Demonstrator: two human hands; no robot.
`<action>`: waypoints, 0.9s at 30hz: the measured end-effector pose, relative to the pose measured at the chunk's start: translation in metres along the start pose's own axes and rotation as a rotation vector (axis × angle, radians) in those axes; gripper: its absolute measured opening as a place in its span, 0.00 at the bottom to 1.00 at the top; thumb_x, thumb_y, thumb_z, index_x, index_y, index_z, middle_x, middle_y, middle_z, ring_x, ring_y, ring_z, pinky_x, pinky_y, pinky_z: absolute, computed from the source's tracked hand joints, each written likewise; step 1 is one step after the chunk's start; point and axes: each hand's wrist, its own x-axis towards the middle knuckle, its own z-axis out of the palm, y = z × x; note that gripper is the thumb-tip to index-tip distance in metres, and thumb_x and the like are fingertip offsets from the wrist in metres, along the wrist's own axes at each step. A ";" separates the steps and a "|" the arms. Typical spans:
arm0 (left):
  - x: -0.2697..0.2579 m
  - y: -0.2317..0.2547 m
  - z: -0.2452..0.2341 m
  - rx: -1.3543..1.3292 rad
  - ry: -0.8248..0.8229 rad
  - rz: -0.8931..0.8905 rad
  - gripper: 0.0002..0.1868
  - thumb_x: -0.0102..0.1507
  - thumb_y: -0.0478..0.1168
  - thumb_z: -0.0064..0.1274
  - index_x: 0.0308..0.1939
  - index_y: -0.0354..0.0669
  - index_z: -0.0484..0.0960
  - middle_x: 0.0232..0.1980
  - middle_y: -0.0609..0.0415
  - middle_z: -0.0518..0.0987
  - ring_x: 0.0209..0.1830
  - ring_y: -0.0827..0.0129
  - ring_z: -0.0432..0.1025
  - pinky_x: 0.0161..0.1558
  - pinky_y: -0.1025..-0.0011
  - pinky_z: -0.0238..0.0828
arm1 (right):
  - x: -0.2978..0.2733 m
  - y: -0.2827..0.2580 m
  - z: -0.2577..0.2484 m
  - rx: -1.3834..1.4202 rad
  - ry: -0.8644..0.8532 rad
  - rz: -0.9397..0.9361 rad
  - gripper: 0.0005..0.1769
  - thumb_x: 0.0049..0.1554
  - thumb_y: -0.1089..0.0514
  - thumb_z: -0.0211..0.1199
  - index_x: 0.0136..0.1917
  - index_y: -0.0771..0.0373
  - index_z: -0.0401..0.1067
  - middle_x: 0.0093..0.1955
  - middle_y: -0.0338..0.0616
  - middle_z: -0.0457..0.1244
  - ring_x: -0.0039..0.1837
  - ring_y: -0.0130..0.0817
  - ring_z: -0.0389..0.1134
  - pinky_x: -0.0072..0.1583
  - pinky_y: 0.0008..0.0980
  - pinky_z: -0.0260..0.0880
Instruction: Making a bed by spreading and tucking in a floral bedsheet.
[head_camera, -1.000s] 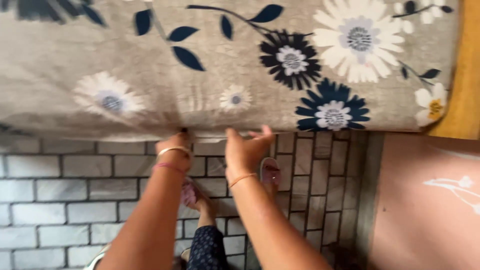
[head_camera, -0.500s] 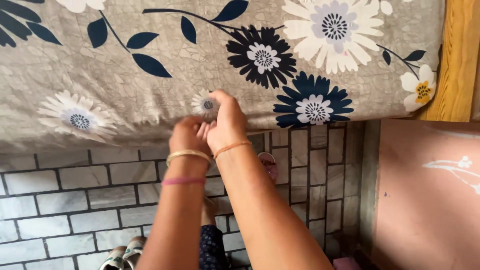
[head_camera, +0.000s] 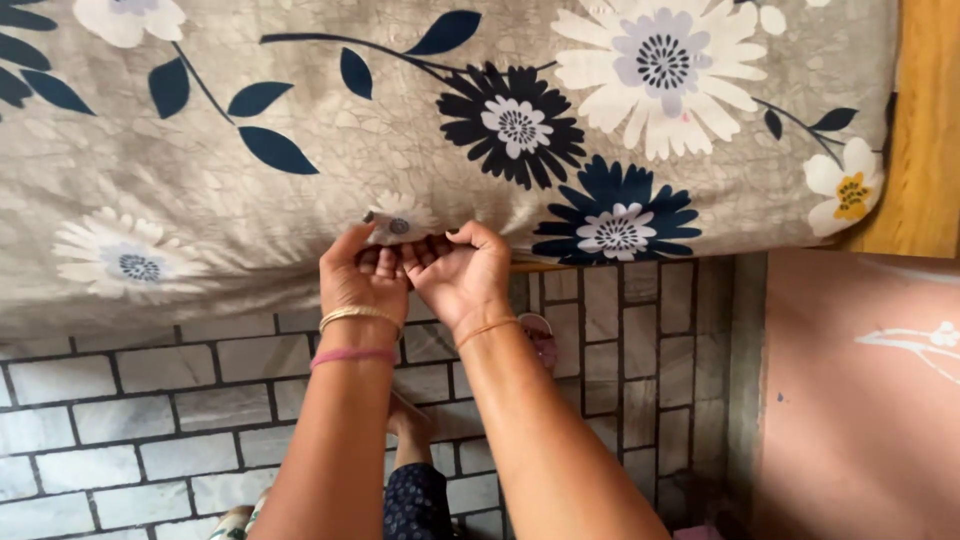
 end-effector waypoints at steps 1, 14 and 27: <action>0.008 0.006 -0.012 0.003 0.007 0.000 0.23 0.52 0.39 0.61 0.51 0.39 0.78 0.53 0.49 0.78 0.54 0.58 0.72 0.56 0.62 0.71 | 0.006 -0.006 -0.006 0.005 0.006 0.002 0.20 0.41 0.61 0.58 0.49 0.68 0.67 0.51 0.48 0.61 0.55 0.43 0.61 0.65 0.44 0.64; -0.016 0.021 0.002 0.042 -0.397 0.109 0.26 0.57 0.39 0.63 0.58 0.41 0.79 0.60 0.50 0.80 0.63 0.55 0.72 0.70 0.50 0.62 | -0.006 -0.009 0.024 -0.008 -0.144 -0.052 0.31 0.40 0.57 0.59 0.59 0.64 0.69 0.60 0.49 0.64 0.62 0.48 0.62 0.67 0.49 0.60; -0.001 -0.015 -0.035 0.065 0.194 0.170 0.29 0.61 0.48 0.58 0.63 0.43 0.76 0.70 0.46 0.74 0.66 0.51 0.70 0.64 0.52 0.65 | -0.034 -0.062 -0.036 -0.566 0.420 -0.321 0.32 0.52 0.56 0.60 0.69 0.67 0.59 0.65 0.58 0.60 0.65 0.46 0.65 0.64 0.41 0.66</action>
